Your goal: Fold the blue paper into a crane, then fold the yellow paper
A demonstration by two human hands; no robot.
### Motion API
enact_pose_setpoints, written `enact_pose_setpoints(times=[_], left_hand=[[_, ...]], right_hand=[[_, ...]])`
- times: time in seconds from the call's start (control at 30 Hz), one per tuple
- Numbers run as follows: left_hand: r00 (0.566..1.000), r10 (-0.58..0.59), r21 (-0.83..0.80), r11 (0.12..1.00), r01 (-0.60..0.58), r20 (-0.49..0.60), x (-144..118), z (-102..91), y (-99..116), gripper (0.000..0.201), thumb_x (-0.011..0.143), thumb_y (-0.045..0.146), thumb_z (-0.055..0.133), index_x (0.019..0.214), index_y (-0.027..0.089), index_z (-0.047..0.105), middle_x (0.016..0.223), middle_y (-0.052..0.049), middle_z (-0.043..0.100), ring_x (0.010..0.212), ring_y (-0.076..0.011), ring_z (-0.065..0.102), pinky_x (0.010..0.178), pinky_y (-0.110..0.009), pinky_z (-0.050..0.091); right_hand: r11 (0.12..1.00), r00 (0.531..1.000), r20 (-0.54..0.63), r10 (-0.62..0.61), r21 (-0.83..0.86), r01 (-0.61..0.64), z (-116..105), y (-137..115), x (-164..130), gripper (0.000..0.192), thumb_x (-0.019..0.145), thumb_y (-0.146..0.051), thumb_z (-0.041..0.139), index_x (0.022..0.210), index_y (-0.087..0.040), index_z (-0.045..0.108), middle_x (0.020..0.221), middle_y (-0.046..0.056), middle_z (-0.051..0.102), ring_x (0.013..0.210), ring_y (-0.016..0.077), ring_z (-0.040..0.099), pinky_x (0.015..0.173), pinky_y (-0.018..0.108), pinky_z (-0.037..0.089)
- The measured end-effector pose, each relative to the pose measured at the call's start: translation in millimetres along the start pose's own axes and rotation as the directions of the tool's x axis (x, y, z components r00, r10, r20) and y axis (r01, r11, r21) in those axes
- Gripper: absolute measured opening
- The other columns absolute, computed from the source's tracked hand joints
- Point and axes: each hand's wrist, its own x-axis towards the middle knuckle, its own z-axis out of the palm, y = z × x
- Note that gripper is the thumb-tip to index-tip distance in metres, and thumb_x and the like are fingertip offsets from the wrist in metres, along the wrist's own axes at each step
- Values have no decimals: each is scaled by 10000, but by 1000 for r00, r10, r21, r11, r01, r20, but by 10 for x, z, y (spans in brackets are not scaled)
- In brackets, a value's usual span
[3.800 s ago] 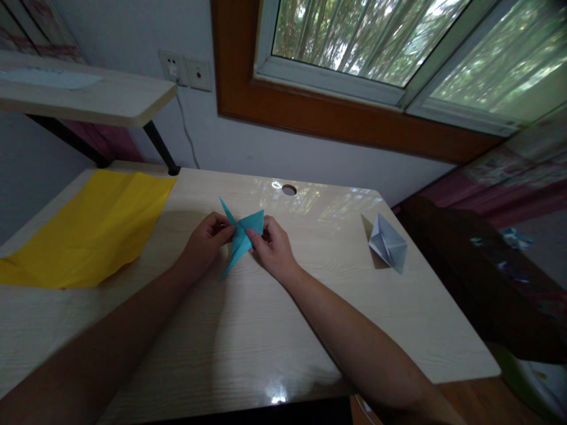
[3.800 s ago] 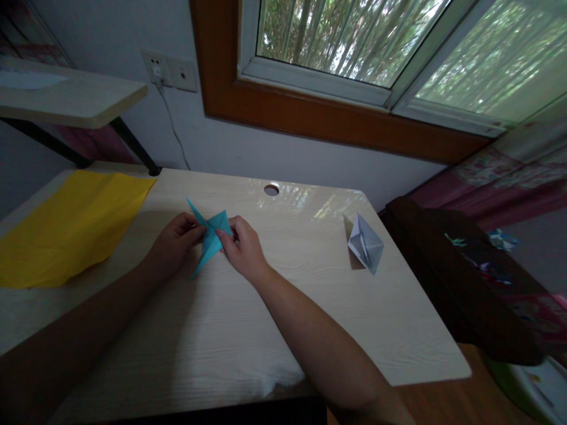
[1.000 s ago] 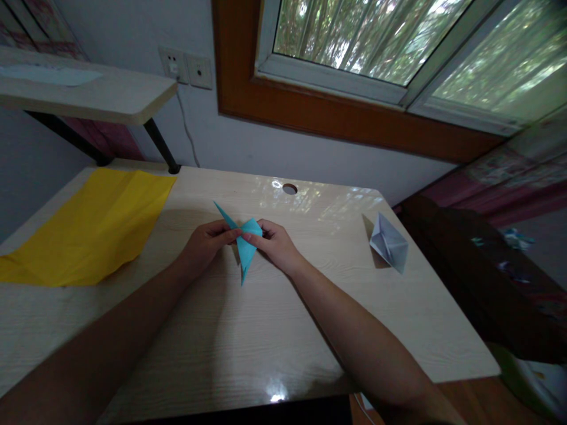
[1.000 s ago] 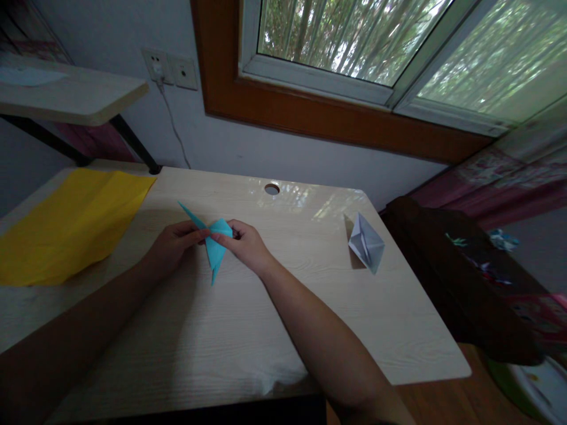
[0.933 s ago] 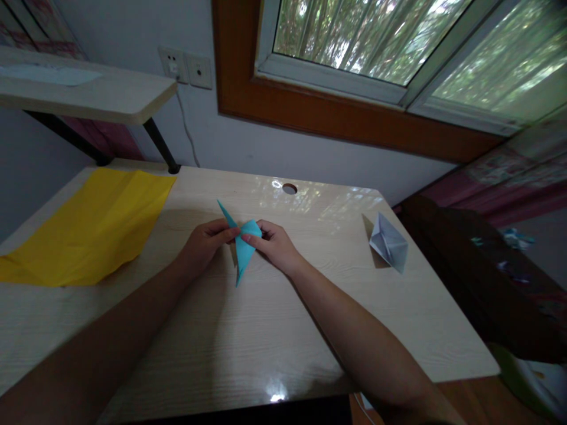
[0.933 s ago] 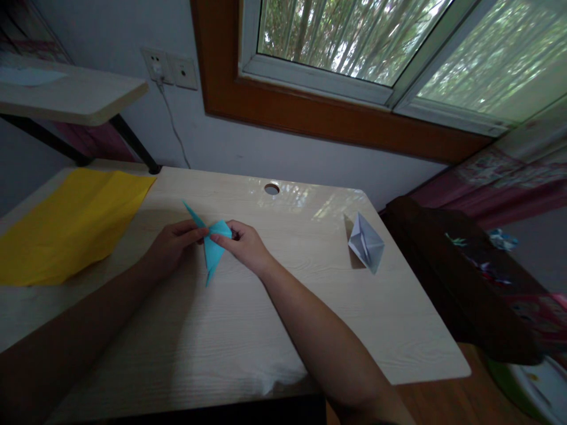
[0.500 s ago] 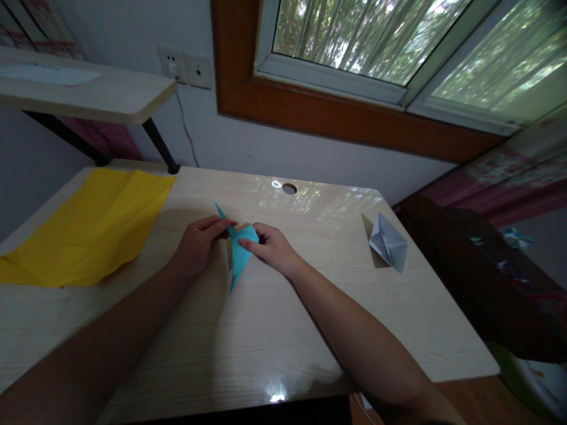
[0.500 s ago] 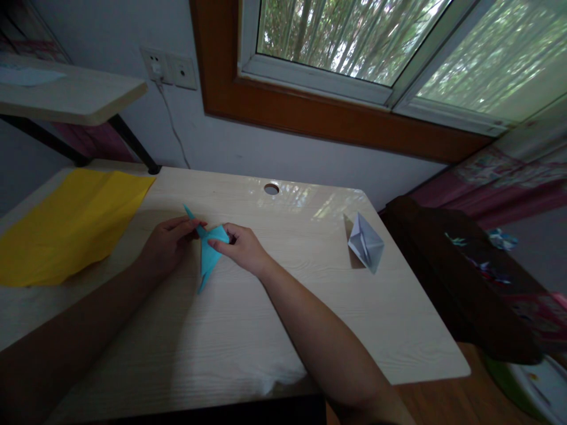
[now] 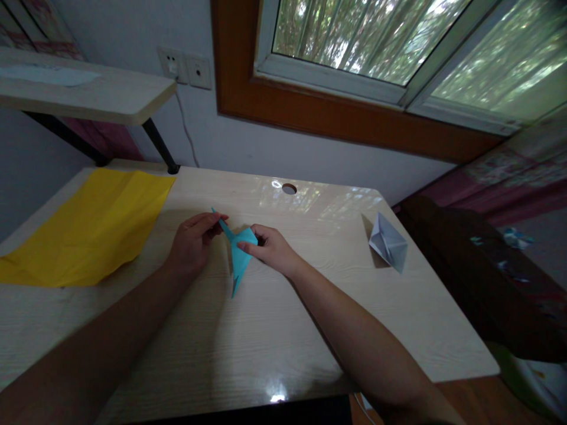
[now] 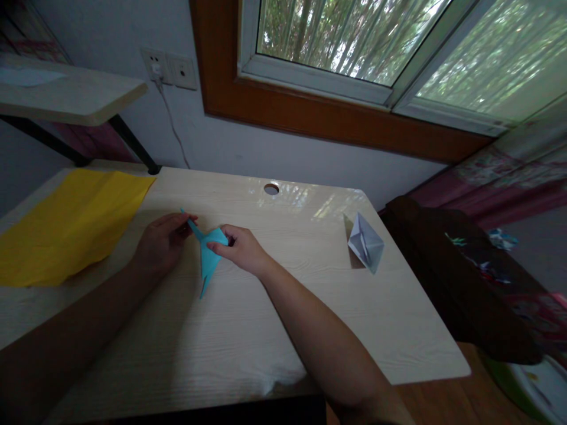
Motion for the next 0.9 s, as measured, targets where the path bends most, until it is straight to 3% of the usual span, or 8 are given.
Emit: enact_pose_setpoints(times=[0.4, 0.6, 0.8, 0.9], left_hand=[[997, 34, -12, 999, -35, -72, 4, 35, 24, 130, 685, 296, 808, 712, 180, 756, 807, -38, 740, 762, -141, 643, 708, -249, 504], [987, 79, 4, 997, -79, -139, 94, -27, 67, 180, 745, 362, 762, 805, 195, 731, 874, -24, 731, 793, -132, 658, 694, -234, 498], [997, 74, 0, 997, -74, 10, 39, 10, 66, 370, 838, 560, 671, 949, 210, 724, 931, -40, 710, 787, -143, 651, 697, -253, 509], [986, 26, 152, 987, -51, 162, -32, 58, 45, 401, 780, 569, 754, 952, 209, 711, 875, -27, 701, 752, -158, 636, 679, -269, 511]], right_hand=[[1000, 1000, 27, 9, 6, -9, -18, 10, -4, 304, 808, -459, 742, 796, -201, 581, 690, -45, 527, 630, 110, 466, 603, 243, 402], [1000, 999, 34, 16, -14, -16, -22, 17, -6, 307, 802, -471, 744, 791, -207, 586, 684, -43, 522, 638, 116, 465, 605, 244, 399], [997, 999, -30, 25, 75, -22, -16, -17, 1, 321, 781, -476, 750, 770, -210, 571, 690, -42, 521, 635, 114, 469, 610, 248, 400], [995, 999, -47, 25, 98, -20, -16, -32, 3, 335, 769, -490, 753, 773, -210, 569, 696, -42, 528, 637, 113, 471, 613, 249, 400]])
